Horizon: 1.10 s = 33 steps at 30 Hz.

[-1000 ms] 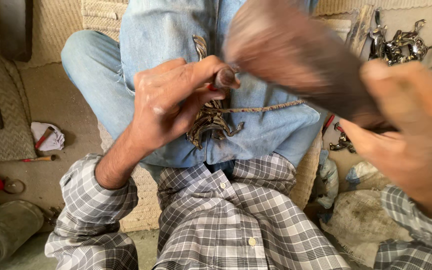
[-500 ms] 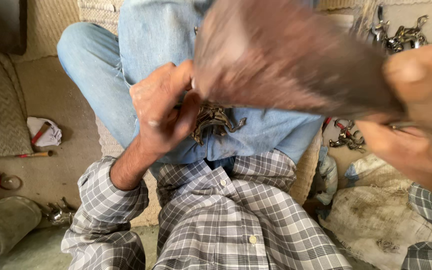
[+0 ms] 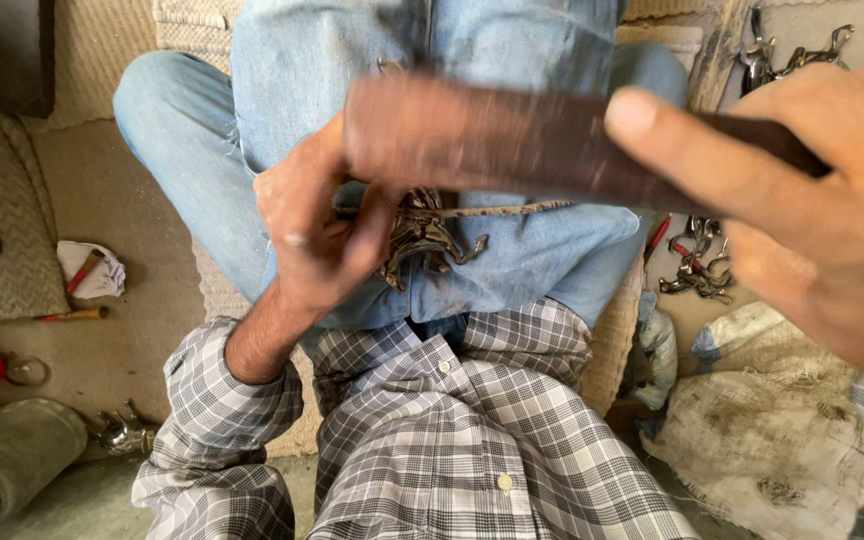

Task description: The person sits cross-legged on a mat and uses a hammer and a small metal punch to repeatedly strike a metal part that is tied to their legs with a rope. The person adjusts the part and the rope periodically while continuing to hammer.

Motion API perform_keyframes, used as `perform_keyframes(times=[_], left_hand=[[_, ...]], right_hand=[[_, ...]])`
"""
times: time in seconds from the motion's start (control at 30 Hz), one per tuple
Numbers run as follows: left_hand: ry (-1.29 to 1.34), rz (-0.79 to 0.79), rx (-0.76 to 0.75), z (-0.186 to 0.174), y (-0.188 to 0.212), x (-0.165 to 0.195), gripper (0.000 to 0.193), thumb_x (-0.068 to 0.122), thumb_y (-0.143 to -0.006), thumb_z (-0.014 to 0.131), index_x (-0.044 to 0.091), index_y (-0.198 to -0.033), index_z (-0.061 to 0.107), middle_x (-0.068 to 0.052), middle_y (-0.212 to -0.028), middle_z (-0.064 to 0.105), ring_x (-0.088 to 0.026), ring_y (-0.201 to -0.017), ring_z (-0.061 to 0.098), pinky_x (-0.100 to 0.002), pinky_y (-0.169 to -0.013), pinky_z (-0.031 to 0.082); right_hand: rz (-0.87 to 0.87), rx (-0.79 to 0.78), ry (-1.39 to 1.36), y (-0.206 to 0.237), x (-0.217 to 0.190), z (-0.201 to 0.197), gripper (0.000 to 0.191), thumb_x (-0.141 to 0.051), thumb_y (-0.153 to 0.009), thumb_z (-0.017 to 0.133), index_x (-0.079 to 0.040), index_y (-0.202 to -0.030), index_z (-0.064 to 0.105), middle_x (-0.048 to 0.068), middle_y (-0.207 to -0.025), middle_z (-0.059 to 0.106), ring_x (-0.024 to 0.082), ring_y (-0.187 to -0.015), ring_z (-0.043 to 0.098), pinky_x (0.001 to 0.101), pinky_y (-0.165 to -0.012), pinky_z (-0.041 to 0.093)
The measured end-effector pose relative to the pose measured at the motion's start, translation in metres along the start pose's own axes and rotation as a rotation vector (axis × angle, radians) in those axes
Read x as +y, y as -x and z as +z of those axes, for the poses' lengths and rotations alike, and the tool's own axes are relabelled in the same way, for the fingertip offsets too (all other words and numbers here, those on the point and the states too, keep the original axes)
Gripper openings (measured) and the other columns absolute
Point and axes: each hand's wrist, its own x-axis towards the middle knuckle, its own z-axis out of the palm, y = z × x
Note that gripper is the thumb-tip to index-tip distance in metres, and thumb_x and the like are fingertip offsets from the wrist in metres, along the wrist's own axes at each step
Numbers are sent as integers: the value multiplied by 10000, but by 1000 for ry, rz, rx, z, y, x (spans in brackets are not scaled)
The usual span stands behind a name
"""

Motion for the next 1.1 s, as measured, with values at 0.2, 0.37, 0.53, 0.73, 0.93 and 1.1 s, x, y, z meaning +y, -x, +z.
perform_keyframes(times=[0.2,0.37,0.53,0.73,0.93,1.1], left_hand=[[142,-100,30,8,0,3,423,-94,-1015,764,-55,-1306,459,-188,-1148,686,-166,-843,739,-239,-721,663],[-60,29,-44,8,-1,0,438,-88,-983,814,-32,-1292,509,-177,-1113,747,-164,-816,766,-248,-643,596],[22,38,-63,11,-6,7,411,-104,-1043,772,6,-1344,515,-162,-1167,738,-186,-919,790,-258,-726,656],[-133,56,-107,7,-8,6,365,-86,-864,777,-4,-1191,638,-115,-962,731,-212,-754,689,-341,-660,525],[-132,136,-149,6,-7,5,380,-78,-955,803,25,-1273,623,-60,-1068,729,-170,-719,649,-303,-614,471],[-148,166,-142,7,-9,4,360,-94,-878,812,12,-1179,647,-95,-1022,761,-179,-656,601,-332,-589,438]], right_hand=[[53,98,-127,6,0,8,880,168,-794,722,-135,-1565,424,168,-975,621,239,-707,610,370,-627,510],[42,131,-98,9,4,13,885,176,-775,743,-114,-1547,422,194,-979,625,272,-704,614,393,-610,499],[71,190,-151,15,4,15,856,173,-843,742,-115,-1566,383,188,-971,591,233,-709,587,364,-590,469],[16,253,-131,28,8,28,980,150,-921,749,-266,-1666,268,141,-950,573,224,-716,547,353,-596,444],[70,277,-295,39,11,41,860,78,-924,719,-206,-1610,285,119,-939,569,182,-741,552,325,-580,420],[26,240,-166,38,11,37,857,103,-928,712,-242,-1624,351,134,-1003,602,214,-766,581,360,-643,469]])
